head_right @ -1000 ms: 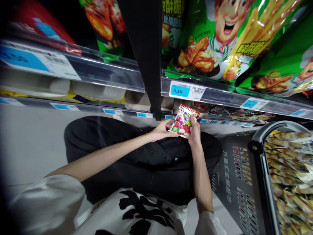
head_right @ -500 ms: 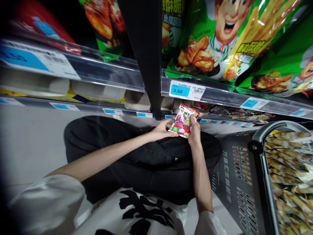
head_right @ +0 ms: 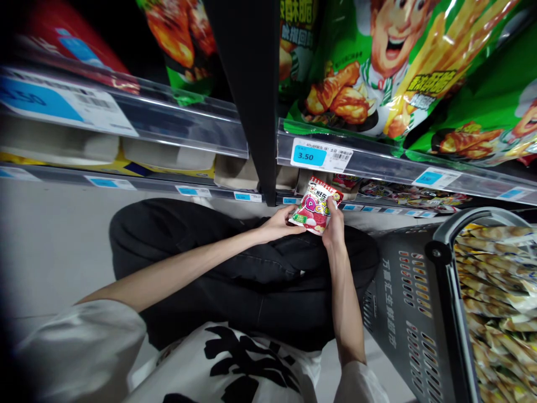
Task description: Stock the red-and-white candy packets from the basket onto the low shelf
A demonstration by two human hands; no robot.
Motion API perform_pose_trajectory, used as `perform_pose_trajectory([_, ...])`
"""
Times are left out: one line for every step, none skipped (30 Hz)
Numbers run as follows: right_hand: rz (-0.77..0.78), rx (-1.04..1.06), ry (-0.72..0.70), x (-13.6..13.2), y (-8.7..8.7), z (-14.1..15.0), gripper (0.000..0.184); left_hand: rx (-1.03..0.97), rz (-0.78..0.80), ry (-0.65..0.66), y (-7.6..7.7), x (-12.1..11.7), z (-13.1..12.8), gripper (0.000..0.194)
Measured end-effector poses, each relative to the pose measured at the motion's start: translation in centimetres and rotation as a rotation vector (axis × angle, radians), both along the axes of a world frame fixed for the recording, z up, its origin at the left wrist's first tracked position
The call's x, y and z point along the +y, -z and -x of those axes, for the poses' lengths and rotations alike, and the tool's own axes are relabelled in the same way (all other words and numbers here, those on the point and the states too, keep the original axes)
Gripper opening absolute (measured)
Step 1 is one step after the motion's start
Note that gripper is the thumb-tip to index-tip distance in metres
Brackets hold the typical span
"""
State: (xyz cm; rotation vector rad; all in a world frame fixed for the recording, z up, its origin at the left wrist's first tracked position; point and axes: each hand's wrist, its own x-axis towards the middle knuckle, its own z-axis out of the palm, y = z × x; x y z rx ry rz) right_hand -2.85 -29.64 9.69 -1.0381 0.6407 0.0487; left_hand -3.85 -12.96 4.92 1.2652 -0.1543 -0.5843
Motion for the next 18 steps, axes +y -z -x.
perform_pose_trajectory([0.005,0.001,-0.001,0.02,0.0,0.01,0.03,-0.006,-0.008,0.001,-0.05,0.03,-0.03,0.054])
perform_pose_trajectory([0.011,0.001,0.0,0.04,-0.01,0.03,0.03,-0.014,-0.017,0.001,-0.09,0.05,-0.05,0.054])
perform_pose_trajectory([0.016,0.001,0.0,0.08,-0.01,0.05,0.03,-0.022,-0.027,0.004,-0.11,0.06,-0.08,0.053])
perform_pose_trajectory([0.019,0.001,-0.001,0.13,-0.01,0.08,0.03,-0.031,-0.037,0.009,-0.11,0.07,-0.1,0.053])
perform_pose_trajectory([0.019,0.0,-0.003,0.18,0.0,0.1,0.03,-0.039,-0.043,0.014,-0.1,0.06,-0.12,0.053])
perform_pose_trajectory([0.02,-0.001,-0.006,0.23,0.0,0.12,0.03,-0.048,-0.047,0.019,-0.07,0.04,-0.13,0.053])
perform_pose_trajectory([0.02,0.001,-0.01,0.28,0.0,0.13,0.029,-0.055,-0.046,0.022,-0.03,0.01,-0.13,0.054])
perform_pose_trajectory([0.022,0.005,-0.011,0.33,-0.01,0.14,0.028,-0.062,-0.042,0.023,0.03,-0.02,-0.13,0.056])
perform_pose_trajectory([0.025,0.012,-0.01,0.38,-0.04,0.16,0.027,-0.069,-0.037,0.023,0.11,-0.05,-0.13,0.058])
perform_pose_trajectory([0.027,0.02,-0.008,0.43,-0.08,0.17,0.027,-0.075,-0.036,0.022,0.19,-0.07,-0.13,0.059])
perform_pose_trajectory([0.029,0.025,-0.005,0.47,-0.13,0.17,0.026,-0.081,-0.038,0.02,0.27,-0.08,-0.13,0.06])
perform_pose_trajectory([0.03,0.025,-0.004,0.51,-0.19,0.19,0.027,-0.087,-0.043,0.019,0.34,-0.08,-0.15,0.06])
perform_pose_trajectory([0.029,0.02,-0.007,0.55,-0.26,0.19,0.028,-0.092,-0.049,0.018,0.37,-0.07,-0.17,0.059])
perform_pose_trajectory([0.027,0.012,-0.008,0.59,-0.33,0.2,0.028,-0.094,-0.055,0.018,0.36,-0.04,-0.19,0.058])
perform_pose_trajectory([0.025,0.005,-0.009,0.63,-0.39,0.21,0.029,-0.093,-0.06,0.017,0.31,-0.02,-0.21,0.057])
perform_pose_trajectory([0.024,0.0,-0.006,0.66,-0.43,0.2,0.03,-0.089,-0.065,0.015,0.22,0.0,-0.23,0.056])
perform_pose_trajectory([0.023,-0.002,-0.002,0.68,-0.46,0.19,0.03,-0.085,-0.073,0.011,0.1,0.02,-0.23,0.055])
perform_pose_trajectory([0.021,-0.003,0.003,0.69,-0.47,0.18,0.029,-0.079,-0.084,0.004,-0.02,0.03,-0.22,0.054])
